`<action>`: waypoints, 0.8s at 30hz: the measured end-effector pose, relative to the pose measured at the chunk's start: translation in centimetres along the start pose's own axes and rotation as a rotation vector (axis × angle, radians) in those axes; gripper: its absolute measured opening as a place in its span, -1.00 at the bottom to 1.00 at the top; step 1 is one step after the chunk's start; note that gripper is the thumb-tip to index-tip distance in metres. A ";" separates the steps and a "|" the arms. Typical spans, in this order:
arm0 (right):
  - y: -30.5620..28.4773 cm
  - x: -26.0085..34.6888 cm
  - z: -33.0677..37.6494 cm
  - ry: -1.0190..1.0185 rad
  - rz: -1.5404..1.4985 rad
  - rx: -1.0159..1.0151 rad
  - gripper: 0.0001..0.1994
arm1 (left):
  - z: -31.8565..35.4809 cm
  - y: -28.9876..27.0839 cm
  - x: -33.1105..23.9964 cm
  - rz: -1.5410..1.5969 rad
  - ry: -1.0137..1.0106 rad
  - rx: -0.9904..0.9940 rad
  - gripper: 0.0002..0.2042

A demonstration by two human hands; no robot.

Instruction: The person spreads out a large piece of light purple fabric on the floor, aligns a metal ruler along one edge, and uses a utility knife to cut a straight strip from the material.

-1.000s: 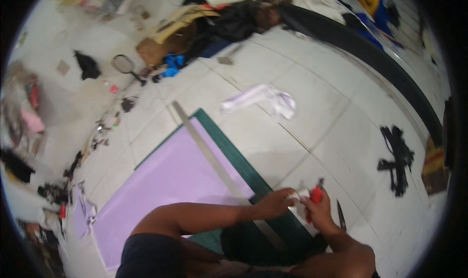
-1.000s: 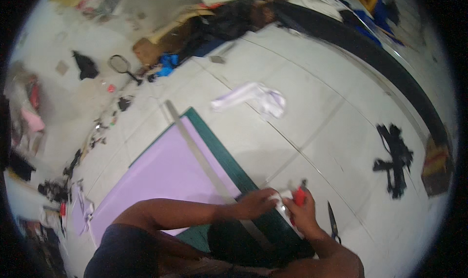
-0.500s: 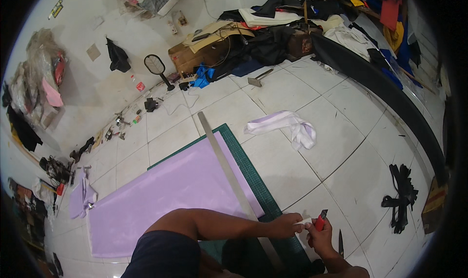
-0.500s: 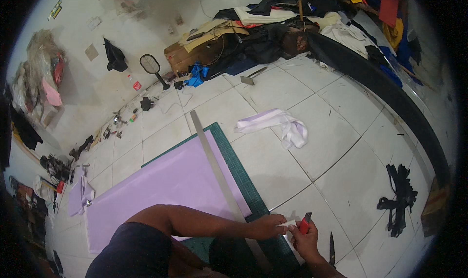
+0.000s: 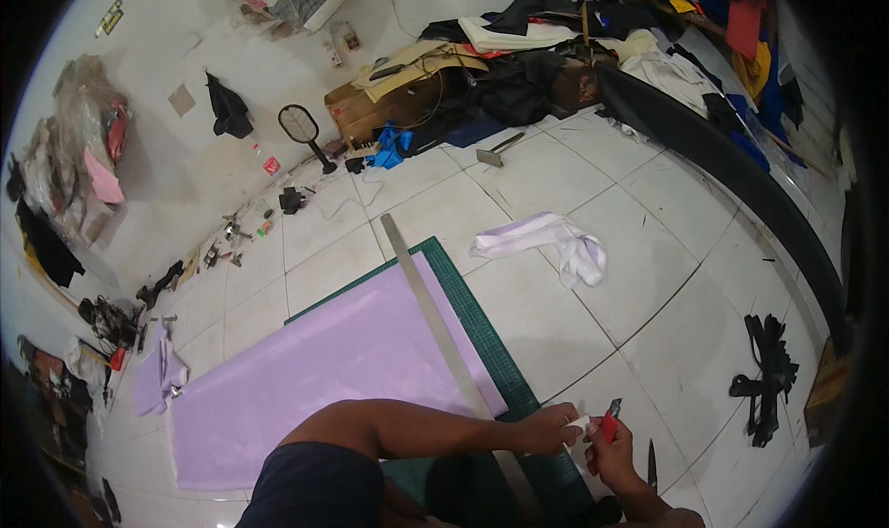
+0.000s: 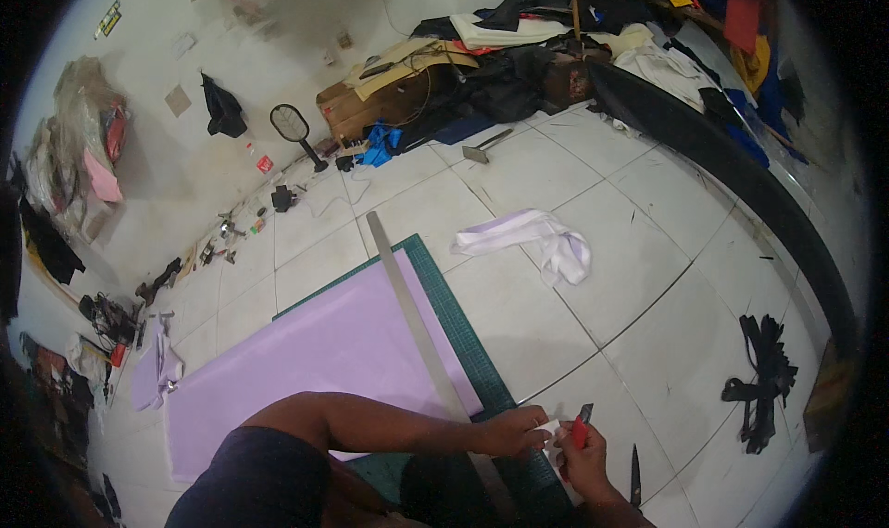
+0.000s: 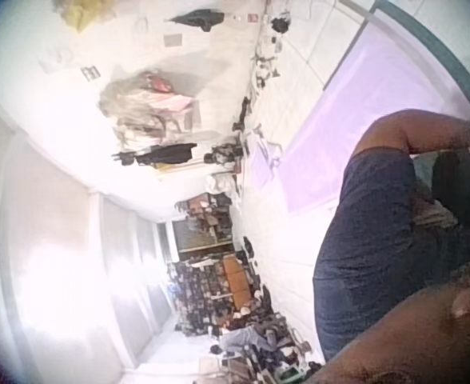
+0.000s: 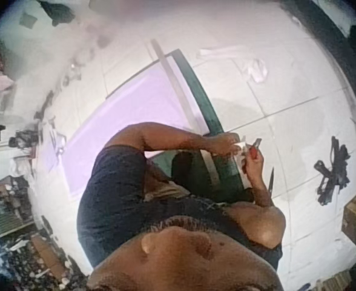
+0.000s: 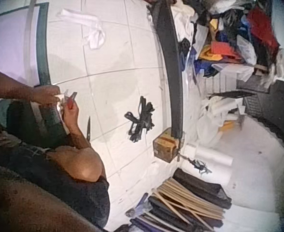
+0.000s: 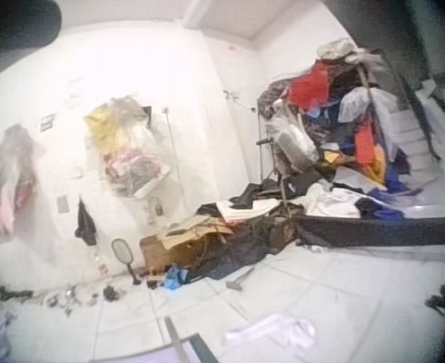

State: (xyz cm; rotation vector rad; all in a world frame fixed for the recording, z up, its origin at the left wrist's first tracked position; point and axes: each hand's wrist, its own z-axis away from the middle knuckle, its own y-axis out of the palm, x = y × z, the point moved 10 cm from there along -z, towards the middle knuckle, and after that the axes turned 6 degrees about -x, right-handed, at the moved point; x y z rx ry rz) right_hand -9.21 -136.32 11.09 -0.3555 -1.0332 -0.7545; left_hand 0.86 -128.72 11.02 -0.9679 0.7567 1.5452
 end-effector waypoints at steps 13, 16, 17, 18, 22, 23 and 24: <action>-2.9 -1.6 -1.3 -0.013 -0.147 -0.031 -0.63 | -2.4 -5.1 -0.7 -0.071 0.026 -0.092 -0.64; -1.7 -1.9 -1.5 0.031 -0.029 -0.024 -0.65 | -1.4 -7.8 -1.4 0.010 -0.005 -0.136 -0.71; -1.0 -1.7 -1.6 0.031 0.013 0.000 -0.66 | -2.2 -9.3 0.8 0.017 0.004 -0.126 -0.75; -1.4 -1.7 -1.5 0.045 0.006 0.021 -0.66 | -2.6 -10.2 0.7 -0.023 -0.029 -0.156 -0.77; -4.9 -3.4 -2.4 -0.013 0.299 -0.091 -0.59 | -3.2 -14.4 1.0 -0.154 -0.037 -0.285 -0.69; -5.5 -3.2 -2.3 -0.081 0.383 -0.126 -0.58 | -3.4 -15.6 1.5 -0.109 -0.004 -0.295 -0.67; -6.2 -3.2 -2.5 -0.147 0.475 -0.157 -0.57 | -3.4 -15.9 1.6 -0.122 -0.029 -0.289 -0.67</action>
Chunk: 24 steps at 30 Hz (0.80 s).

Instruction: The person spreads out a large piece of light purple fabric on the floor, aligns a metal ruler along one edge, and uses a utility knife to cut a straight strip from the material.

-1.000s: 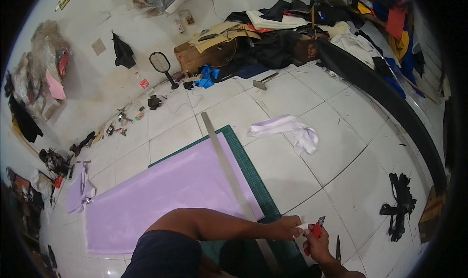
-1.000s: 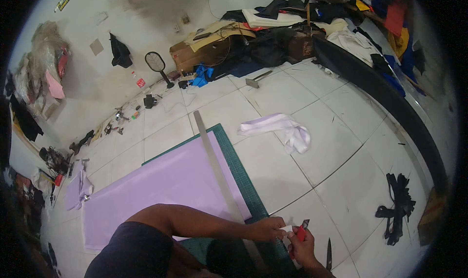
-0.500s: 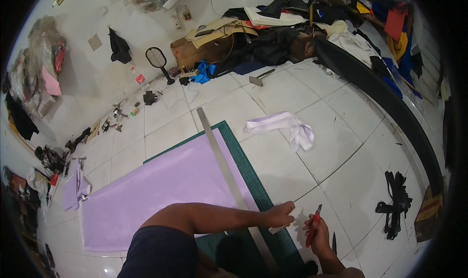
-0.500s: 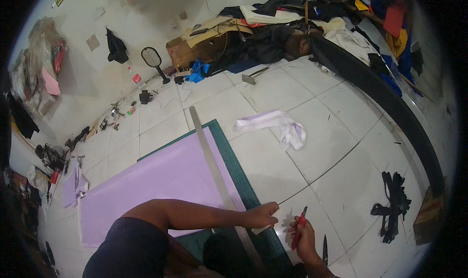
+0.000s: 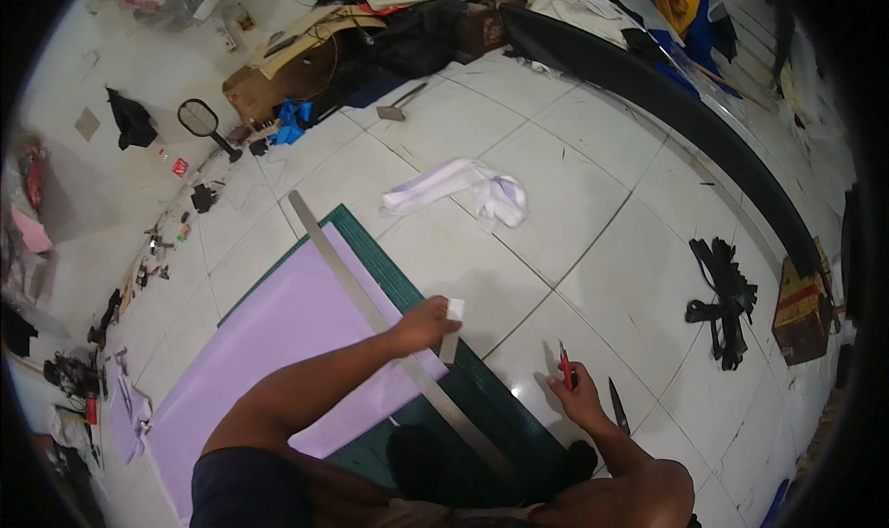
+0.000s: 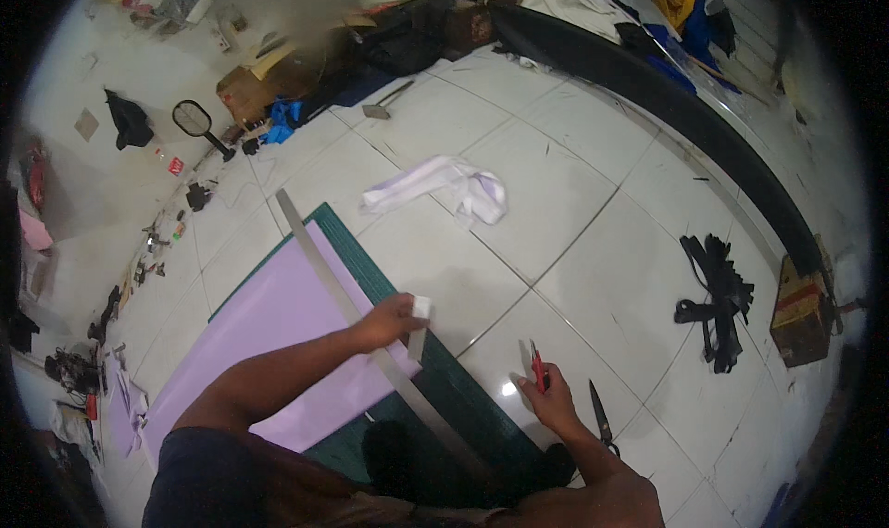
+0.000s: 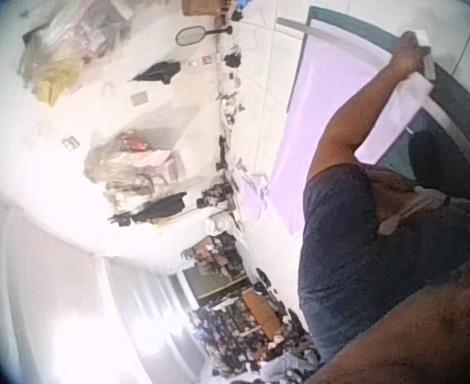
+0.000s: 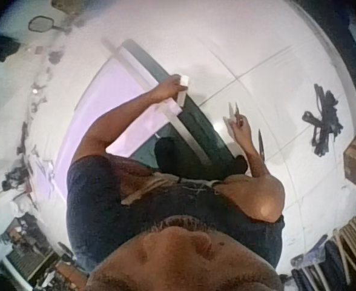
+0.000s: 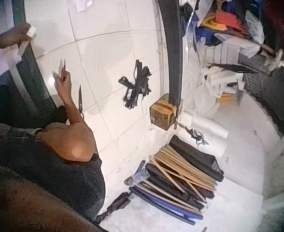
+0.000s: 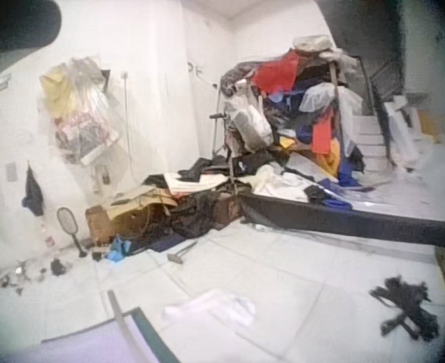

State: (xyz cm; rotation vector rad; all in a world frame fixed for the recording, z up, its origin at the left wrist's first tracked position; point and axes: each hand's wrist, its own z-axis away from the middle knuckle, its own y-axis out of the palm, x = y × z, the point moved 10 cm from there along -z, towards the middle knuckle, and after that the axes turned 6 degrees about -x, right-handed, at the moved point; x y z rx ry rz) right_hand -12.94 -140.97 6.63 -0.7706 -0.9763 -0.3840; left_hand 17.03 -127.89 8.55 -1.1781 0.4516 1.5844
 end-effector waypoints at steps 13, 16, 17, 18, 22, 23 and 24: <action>4.2 -2.8 3.5 0.056 0.220 0.310 -0.52 | 0.0 -13.4 3.1 -0.261 -0.080 -0.262 -0.72; 4.4 -1.9 3.6 -0.086 0.133 0.281 -0.53 | 0.5 -17.4 3.6 -0.325 -0.087 -0.351 -0.64; 4.1 -2.0 3.3 -0.094 0.129 0.256 -0.54 | 0.8 -18.4 3.4 -0.346 -0.093 -0.371 -0.60; 3.3 -2.0 2.8 -0.104 0.131 0.227 -0.55 | 0.9 -19.0 3.6 -0.320 -0.096 -0.376 -0.59; 1.5 -0.6 0.5 -0.303 0.338 0.043 -0.58 | 1.0 -20.4 3.7 -0.292 -0.095 -0.390 -0.52; 1.2 0.2 0.0 -0.335 0.385 0.001 -0.58 | 0.7 -19.9 3.4 -0.292 -0.094 -0.368 -0.50; 1.3 0.1 -0.8 -0.232 0.279 0.032 -0.60 | 0.5 -19.4 2.8 -0.295 -0.093 -0.347 -0.48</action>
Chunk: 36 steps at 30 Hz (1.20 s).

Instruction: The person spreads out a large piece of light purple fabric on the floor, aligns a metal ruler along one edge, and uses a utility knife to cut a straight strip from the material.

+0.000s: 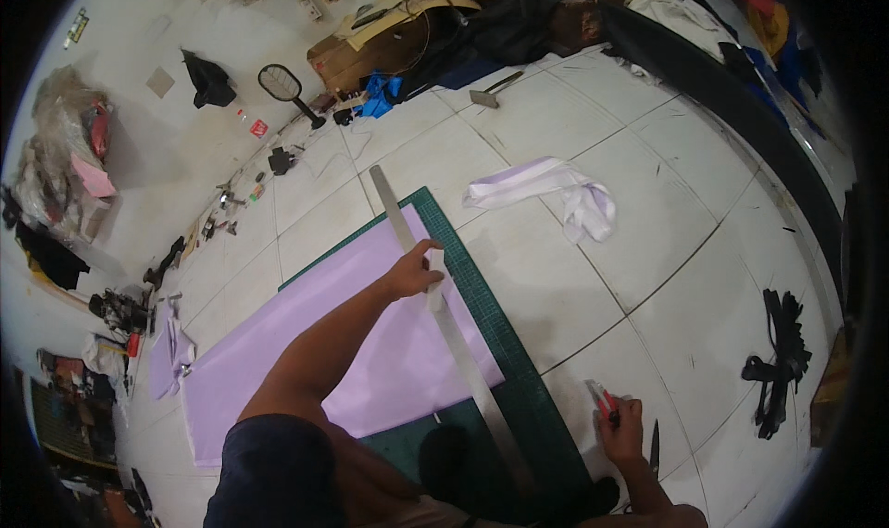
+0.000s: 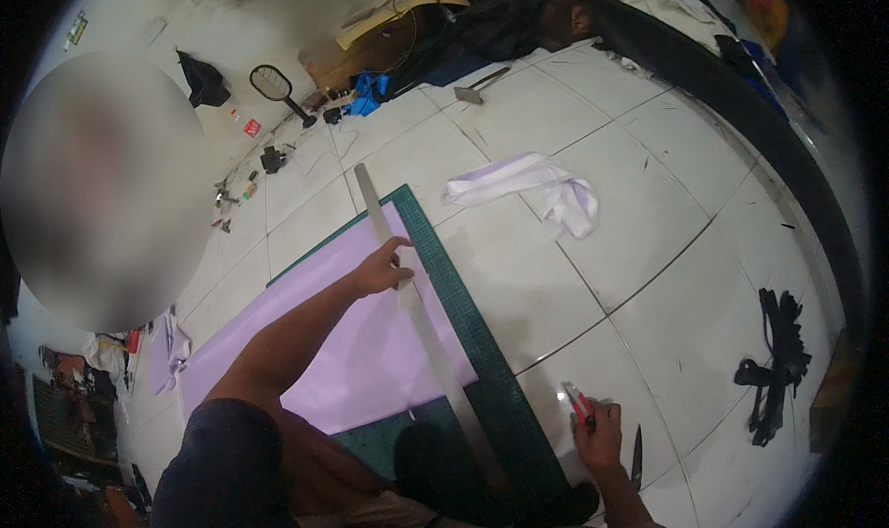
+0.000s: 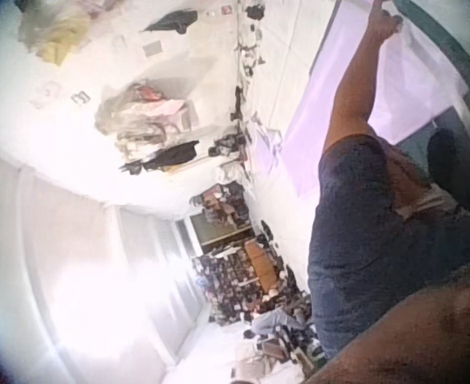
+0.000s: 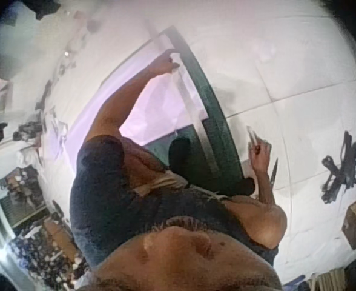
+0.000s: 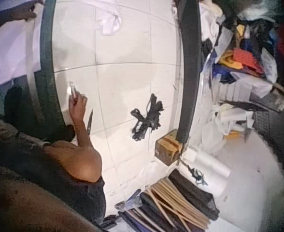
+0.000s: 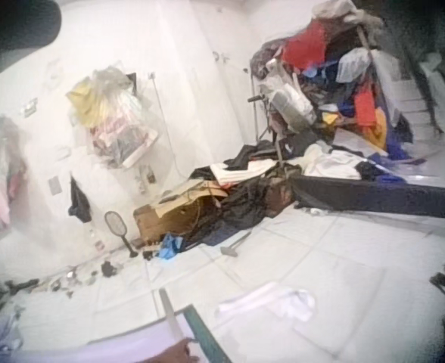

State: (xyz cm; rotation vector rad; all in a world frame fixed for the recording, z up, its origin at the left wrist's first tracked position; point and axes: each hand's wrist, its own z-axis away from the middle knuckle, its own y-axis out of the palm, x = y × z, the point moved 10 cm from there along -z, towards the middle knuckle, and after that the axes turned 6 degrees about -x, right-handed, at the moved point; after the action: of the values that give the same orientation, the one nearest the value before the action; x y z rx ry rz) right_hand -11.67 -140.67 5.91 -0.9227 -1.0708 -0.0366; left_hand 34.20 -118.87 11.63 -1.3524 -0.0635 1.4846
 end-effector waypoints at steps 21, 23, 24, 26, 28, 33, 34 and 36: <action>-5.5 0.8 -7.3 0.205 0.387 0.333 -0.25 | 16.0 2.9 -6.1 0.382 -0.411 0.203 -0.43; -5.3 6.3 -6.2 0.241 0.282 0.415 -0.30 | 27.0 -2.9 0.0 0.121 -0.311 -0.024 -0.44; -5.8 9.4 -5.3 0.220 0.240 0.449 -0.36 | 33.9 -3.2 4.4 -0.047 -0.529 0.134 -0.46; -9.1 13.1 -2.6 0.284 0.262 0.483 -0.47 | 45.6 -3.4 7.0 -0.502 -0.414 0.511 -0.47; -13.5 14.2 1.0 0.385 0.280 0.482 -0.54 | 56.0 -5.0 8.0 -0.489 -0.606 0.457 -0.47; -25.9 17.3 11.8 0.544 0.690 0.596 -0.52 | 70.7 -5.6 3.3 0.059 -1.274 0.515 -0.45; -24.9 14.0 14.1 0.460 0.736 0.959 -0.57 | 69.7 -6.2 2.3 -0.033 -0.905 0.438 -0.62; -26.2 20.2 15.0 0.421 0.546 0.744 -0.61 | 67.5 -8.6 -2.5 -0.393 -0.300 0.143 -0.74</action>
State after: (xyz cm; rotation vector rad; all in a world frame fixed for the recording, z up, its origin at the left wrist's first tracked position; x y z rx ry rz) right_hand -23.89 -139.59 40.12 -0.4623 -0.3538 0.5627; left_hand -10.63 -78.07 42.73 -0.9297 -0.3859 1.3156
